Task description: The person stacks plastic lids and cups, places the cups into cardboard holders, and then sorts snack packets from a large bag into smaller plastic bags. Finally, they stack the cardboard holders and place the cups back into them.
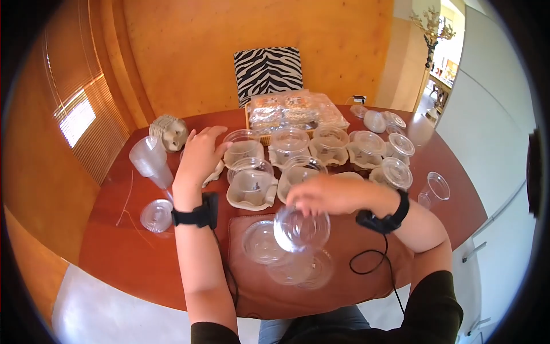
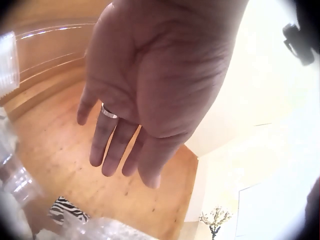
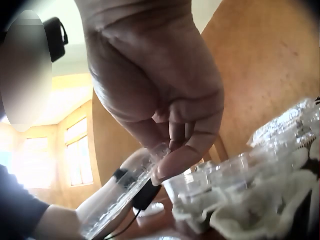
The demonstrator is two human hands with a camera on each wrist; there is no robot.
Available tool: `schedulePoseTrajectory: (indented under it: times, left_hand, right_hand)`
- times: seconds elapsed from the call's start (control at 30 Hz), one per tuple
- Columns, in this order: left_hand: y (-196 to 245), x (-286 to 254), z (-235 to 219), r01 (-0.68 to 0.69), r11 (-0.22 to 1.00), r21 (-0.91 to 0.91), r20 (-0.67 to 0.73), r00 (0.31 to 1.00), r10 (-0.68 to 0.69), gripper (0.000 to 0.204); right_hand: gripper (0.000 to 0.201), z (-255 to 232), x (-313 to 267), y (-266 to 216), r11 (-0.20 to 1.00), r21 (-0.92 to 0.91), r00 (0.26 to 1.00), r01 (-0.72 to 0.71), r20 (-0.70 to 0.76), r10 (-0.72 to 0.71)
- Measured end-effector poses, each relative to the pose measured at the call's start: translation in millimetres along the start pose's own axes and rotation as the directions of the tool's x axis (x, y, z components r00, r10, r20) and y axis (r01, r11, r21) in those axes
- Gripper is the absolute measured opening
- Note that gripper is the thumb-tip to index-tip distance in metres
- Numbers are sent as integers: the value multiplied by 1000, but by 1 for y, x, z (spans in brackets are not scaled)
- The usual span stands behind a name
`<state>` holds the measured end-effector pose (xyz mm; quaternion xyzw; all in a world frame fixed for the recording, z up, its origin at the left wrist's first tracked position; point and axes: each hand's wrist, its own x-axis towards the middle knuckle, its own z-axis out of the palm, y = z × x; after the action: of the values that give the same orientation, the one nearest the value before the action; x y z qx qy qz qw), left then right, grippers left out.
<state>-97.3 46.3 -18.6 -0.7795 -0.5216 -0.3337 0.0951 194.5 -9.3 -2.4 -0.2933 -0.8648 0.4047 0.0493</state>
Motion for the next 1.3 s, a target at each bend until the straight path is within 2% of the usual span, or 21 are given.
schedulePoseTrajectory:
  times: [0.03, 0.1, 0.13, 0.23, 0.3, 0.37, 0.47, 0.57, 0.6, 0.7, 0.77, 0.83, 0.93, 1.13, 1.3]
  left_hand:
    - [7, -4, -5, 12, 999, -39, 8, 1000, -12, 33]
    - [31, 2, -16, -13, 995, -100, 29, 999, 16, 32]
    - [47, 4, -20, -12, 988, -154, 89, 996, 26, 32]
    - [61, 22, -4, -189, 964, -189, 241, 942, 232, 33]
    - [71, 38, 10, -185, 962, -203, 364, 898, 249, 33]
    - [75, 50, 28, -183, 969, -165, 461, 854, 240, 35]
    - [77, 68, 56, -234, 972, -16, 549, 810, 204, 38]
    - [86, 70, 65, -347, 926, 148, 595, 779, 197, 40]
    - [88, 70, 67, -378, 905, 195, 606, 772, 192, 40]
    - [88, 73, 77, -465, 829, 310, 628, 755, 189, 36]
    - [84, 72, 85, -519, 783, 342, 616, 753, 231, 28]
    - [80, 72, 90, -522, 779, 348, 606, 759, 238, 22]
    - [75, 72, 95, -517, 788, 335, 587, 768, 254, 19]
    - [75, 76, 89, -467, 835, 290, 619, 757, 209, 22]
    - [76, 74, 87, -462, 845, 269, 611, 760, 221, 24]
  right_hand:
    - [21, 12, -4, 5, 998, -61, 996, -32, 83, 37]
    - [22, 43, -16, 30, 899, -421, 991, 123, 8, -131]
    - [23, 40, -23, 26, 863, -491, 991, 117, 6, -131]
    - [20, -2, -27, 5, 920, -387, 993, 65, -65, -98]
    - [13, -31, -16, 20, 922, -281, 896, 265, -281, -343]
    - [10, -55, 0, 32, 877, -470, 826, 100, -453, -337]
    - [22, -77, 40, 83, 671, -741, 846, -43, -385, -370]
    - [26, -80, 55, 95, 513, -855, 893, -73, -285, -348]
    - [17, -77, 56, 98, 528, -847, 862, -66, -315, -398]
    - [14, -71, 67, 97, 517, -849, 921, -105, -279, -271]
    - [14, -71, 68, 97, 512, -854, 914, -89, -275, -299]
    - [14, -72, 65, 97, 523, -850, 908, -68, -270, -320]
    - [14, -70, 65, 93, 475, -875, 924, -89, -251, -290]
    - [19, -73, 70, 87, 542, -827, 937, -149, -293, -189]
    - [20, -72, 71, 88, 508, -847, 939, -155, -286, -190]
